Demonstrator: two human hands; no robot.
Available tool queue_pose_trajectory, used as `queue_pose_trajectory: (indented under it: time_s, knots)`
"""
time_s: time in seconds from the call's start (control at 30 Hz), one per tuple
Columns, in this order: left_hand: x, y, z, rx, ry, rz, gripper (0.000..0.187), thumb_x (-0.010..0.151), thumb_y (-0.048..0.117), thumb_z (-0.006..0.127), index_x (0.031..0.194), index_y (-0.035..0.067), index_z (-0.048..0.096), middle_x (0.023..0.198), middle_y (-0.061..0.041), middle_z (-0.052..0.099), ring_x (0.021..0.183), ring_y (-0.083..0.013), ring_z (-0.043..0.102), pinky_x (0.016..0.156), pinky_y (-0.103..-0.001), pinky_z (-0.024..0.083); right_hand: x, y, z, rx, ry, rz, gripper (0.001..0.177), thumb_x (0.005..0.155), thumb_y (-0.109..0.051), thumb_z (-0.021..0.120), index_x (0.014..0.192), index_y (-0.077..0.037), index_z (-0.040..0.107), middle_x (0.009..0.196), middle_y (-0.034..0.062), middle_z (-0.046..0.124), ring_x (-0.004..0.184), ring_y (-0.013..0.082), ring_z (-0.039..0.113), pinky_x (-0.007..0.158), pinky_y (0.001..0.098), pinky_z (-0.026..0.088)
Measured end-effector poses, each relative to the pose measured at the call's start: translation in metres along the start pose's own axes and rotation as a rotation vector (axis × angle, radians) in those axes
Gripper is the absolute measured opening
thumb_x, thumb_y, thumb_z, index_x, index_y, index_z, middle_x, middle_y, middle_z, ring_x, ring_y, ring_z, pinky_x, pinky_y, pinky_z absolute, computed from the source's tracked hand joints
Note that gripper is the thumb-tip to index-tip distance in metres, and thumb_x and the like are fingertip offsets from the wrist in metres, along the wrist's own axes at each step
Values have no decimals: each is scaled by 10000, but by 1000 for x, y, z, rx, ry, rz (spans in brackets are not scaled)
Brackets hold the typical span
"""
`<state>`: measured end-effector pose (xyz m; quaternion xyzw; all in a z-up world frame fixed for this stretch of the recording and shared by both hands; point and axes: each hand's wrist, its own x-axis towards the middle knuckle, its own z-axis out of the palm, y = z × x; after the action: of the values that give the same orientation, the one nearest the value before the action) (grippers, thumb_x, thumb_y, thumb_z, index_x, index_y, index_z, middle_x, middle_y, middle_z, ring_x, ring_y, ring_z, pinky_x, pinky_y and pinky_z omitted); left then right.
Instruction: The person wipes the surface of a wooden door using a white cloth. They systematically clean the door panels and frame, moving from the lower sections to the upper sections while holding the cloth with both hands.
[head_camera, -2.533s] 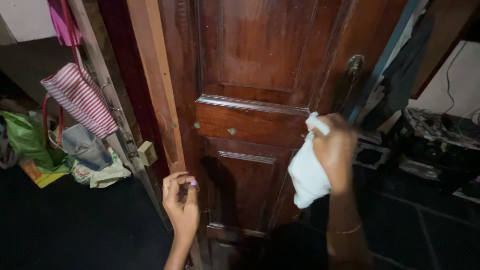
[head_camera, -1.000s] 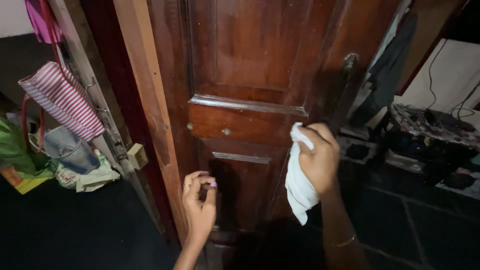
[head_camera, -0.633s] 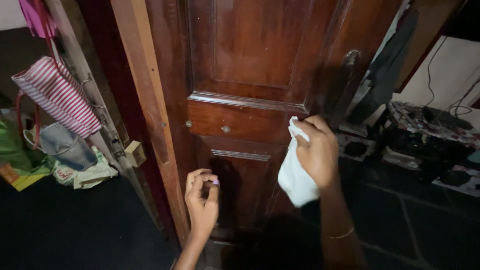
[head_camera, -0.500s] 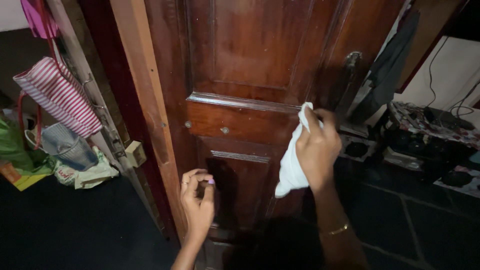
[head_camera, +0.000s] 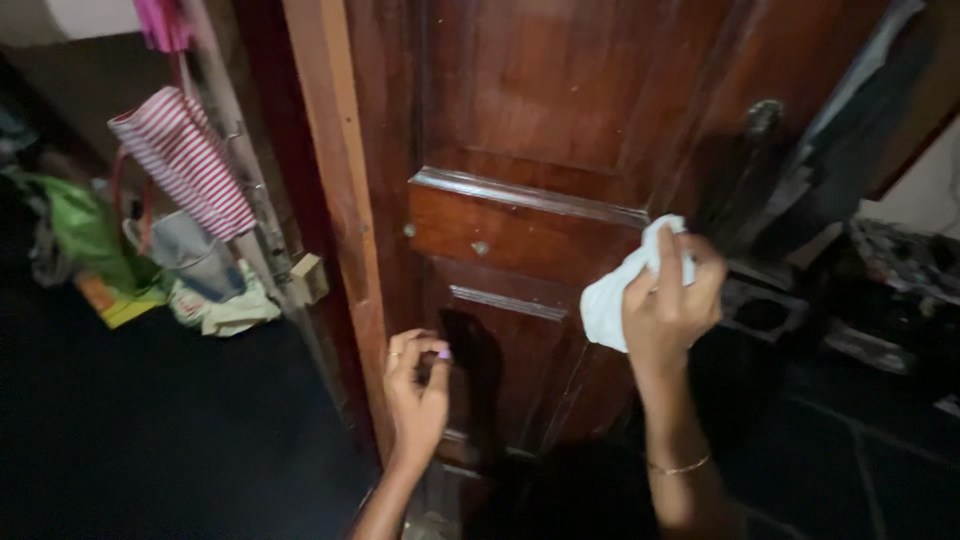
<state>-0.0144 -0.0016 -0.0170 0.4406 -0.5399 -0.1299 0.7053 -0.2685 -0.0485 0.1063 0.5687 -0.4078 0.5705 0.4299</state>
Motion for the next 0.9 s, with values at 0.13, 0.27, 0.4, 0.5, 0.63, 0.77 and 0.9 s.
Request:
queue_pose_trajectory:
  time_s: [0.13, 0.27, 0.4, 0.5, 0.63, 0.77, 0.9]
  knots:
    - [-13, 3, 12, -37, -15, -43, 137, 822, -72, 630, 919, 14, 674, 1096, -107, 628, 910, -203, 642, 793, -295, 528, -13, -4, 22, -121, -84, -198, 372, 835, 82, 684, 1185, -9, 772, 1101, 162, 629, 903, 329, 682, 741, 387, 587]
    - [-19, 3, 14, 59, 18, 29, 154, 804, -78, 635, 925, 12, 660, 1067, -112, 629, 951, -217, 637, 825, -308, 518, -41, -5, 45, 150, -6, -207, 258, 887, 85, 674, 1135, 25, 704, 1115, 162, 578, 958, 320, 671, 811, 388, 608]
    - [-28, 4, 22, 77, 85, -106, 116, 823, -42, 643, 923, 13, 662, 1056, -100, 638, 862, -213, 637, 748, -304, 521, -60, 5, 65, 355, -83, -234, 141, 930, 40, 690, 1045, 26, 610, 1114, 169, 566, 942, 313, 657, 799, 390, 589]
    - [-46, 7, 29, 106, 132, -78, 106, 822, -54, 656, 913, 1, 660, 1045, -111, 638, 896, -226, 637, 794, -315, 513, -65, -2, 60, 346, -288, -341, 134, 926, 8, 712, 1032, -18, 635, 1113, 123, 604, 944, 310, 643, 826, 408, 554]
    - [-74, 8, 28, 182, 170, -71, 107, 817, -62, 653, 904, 1, 654, 1018, -114, 646, 917, -225, 646, 796, -317, 511, -87, -9, 30, 283, -563, -552, 458, 899, -150, 701, 1303, 62, 660, 1342, 154, 612, 1201, 328, 599, 1077, 440, 479]
    - [-98, 7, 10, 302, 248, -99, 90, 833, -52, 660, 910, -6, 646, 944, -102, 644, 864, -198, 631, 768, -303, 494, -110, 7, 28, 206, -512, -622, 556, 838, -27, 627, 1392, -72, 648, 1484, 33, 579, 1404, 278, 485, 1158, 455, 385]
    - [-128, 2, 11, 230, 416, -267, 52, 875, -26, 663, 917, -13, 635, 874, -78, 616, 756, -147, 593, 679, -272, 484, -112, 5, 43, 309, -520, -596, 533, 871, -46, 598, 1402, -63, 644, 1500, 50, 571, 1442, 303, 453, 1191, 458, 363]
